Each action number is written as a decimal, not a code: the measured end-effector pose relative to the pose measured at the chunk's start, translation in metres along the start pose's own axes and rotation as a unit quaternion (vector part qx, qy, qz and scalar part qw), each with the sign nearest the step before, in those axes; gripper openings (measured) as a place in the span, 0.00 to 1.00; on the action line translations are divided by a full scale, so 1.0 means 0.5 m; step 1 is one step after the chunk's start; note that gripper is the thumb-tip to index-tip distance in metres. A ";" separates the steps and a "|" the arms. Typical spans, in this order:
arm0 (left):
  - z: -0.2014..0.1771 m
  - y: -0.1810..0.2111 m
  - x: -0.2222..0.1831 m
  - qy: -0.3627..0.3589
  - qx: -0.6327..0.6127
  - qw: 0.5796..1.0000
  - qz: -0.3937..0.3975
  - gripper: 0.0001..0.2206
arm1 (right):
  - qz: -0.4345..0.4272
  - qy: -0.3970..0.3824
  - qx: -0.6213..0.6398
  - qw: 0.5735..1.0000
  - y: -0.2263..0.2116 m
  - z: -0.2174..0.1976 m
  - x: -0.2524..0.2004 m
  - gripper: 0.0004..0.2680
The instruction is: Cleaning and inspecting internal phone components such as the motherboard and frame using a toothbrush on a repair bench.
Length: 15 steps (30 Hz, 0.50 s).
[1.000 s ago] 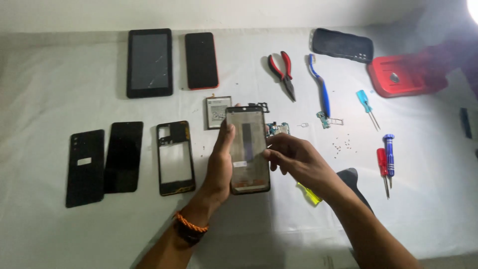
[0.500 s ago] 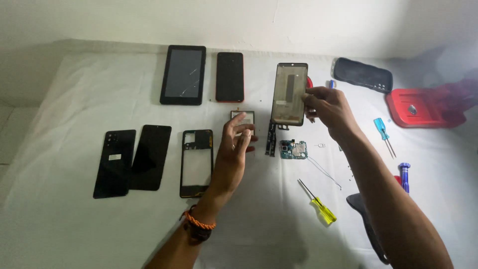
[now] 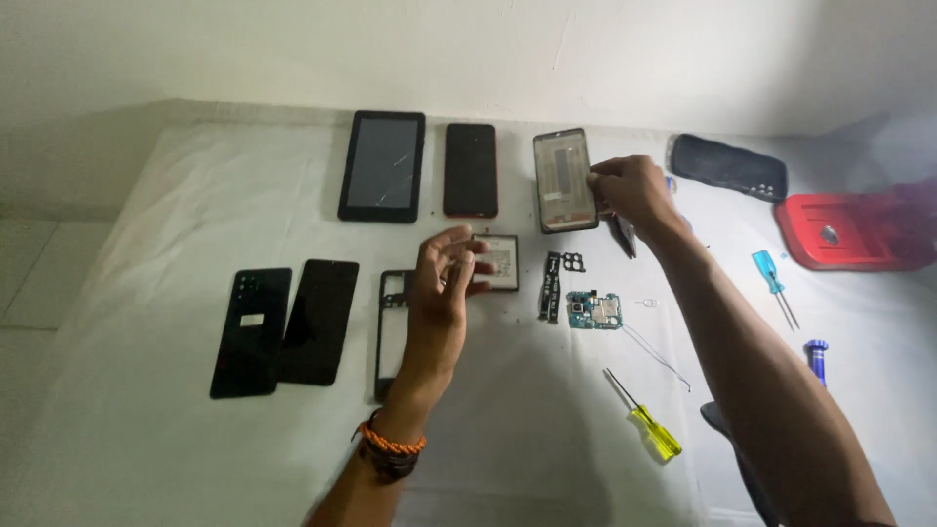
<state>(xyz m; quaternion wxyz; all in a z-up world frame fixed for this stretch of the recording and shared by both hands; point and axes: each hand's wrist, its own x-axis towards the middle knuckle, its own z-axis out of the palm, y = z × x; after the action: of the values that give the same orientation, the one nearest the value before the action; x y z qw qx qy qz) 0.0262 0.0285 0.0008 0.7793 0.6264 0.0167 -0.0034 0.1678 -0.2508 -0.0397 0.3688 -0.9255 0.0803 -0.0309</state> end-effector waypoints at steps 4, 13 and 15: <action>-0.051 0.025 0.019 0.040 0.015 0.998 0.039 0.17 | -0.010 -0.019 0.125 0.992 -0.091 -0.019 -0.172 0.12; -0.073 0.068 -0.075 -0.118 0.331 0.936 0.000 0.31 | 0.104 -0.148 0.272 0.945 -0.197 -0.001 -0.428 0.11; -0.074 0.058 -0.134 -0.096 0.411 0.906 0.038 0.26 | 0.144 -0.181 0.236 0.944 -0.167 0.004 -0.464 0.14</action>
<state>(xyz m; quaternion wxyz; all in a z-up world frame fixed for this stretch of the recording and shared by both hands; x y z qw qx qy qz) -0.0408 0.0698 0.0233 0.4503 0.8879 -0.0849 -0.0408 -0.0500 -0.1498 0.0167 0.5855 -0.7805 0.1356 0.1723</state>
